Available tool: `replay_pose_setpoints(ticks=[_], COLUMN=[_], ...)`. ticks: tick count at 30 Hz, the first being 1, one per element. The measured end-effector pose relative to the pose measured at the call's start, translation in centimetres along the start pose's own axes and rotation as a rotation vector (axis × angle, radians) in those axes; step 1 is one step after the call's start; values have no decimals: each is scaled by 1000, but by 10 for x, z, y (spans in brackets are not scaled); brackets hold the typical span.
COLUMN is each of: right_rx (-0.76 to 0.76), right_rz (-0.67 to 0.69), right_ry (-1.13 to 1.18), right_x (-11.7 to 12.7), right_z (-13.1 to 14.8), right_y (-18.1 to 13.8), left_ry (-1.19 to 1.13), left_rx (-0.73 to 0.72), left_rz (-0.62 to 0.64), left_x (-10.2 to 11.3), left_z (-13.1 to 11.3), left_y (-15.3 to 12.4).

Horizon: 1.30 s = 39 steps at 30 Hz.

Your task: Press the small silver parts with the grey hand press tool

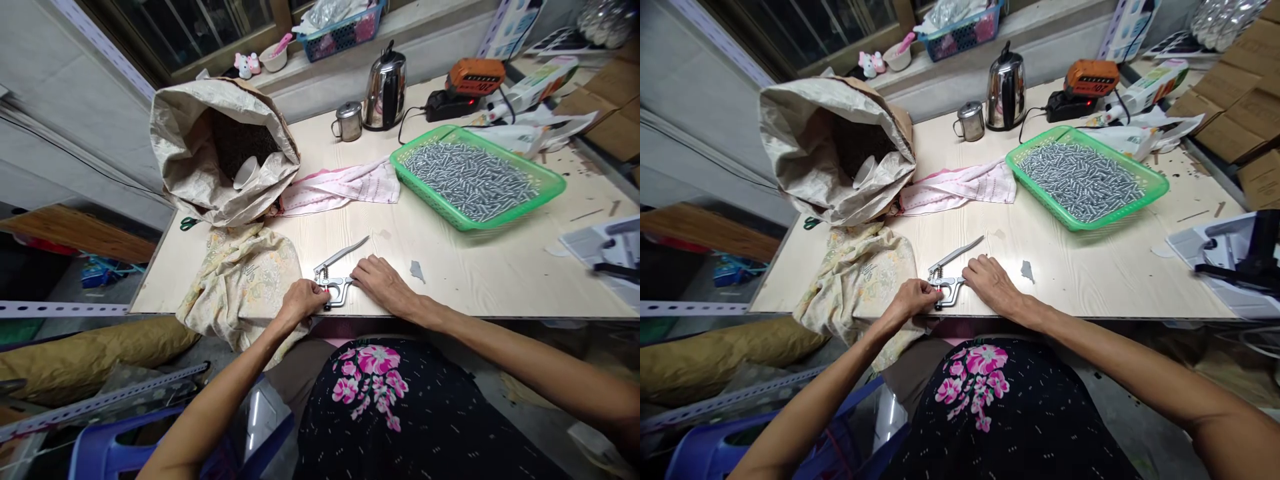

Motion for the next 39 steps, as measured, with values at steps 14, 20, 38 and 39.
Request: replay_pose_setpoints(ticks=[14,20,38,39], right_rx=[-92,-85,61,59], right_rz=[38,39,-123,-124], right_ry=[34,3,60,67], right_x=[-10,-12,-2,-2], right_z=[-2,-5,3,3], right_y=[3,5,-10,-10], left_ry=[-46,-169,428,455], left_rx=[-658,-954,1,0], left_rz=[-628,-911,-466,-466], left_x=[156,201,105,102], left_z=[-131,-209,108,110], left_y=[-62,-117,4,8])
Point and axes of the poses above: each hand's wrist, its own y-axis towards the middle knuckle, its own x-axis out of the back of the hand, z = x × y, the point moved 8 cm from there along y, towards the middle knuckle, and after that the axes turned 6 degrees about y, right-handed, at the moved point
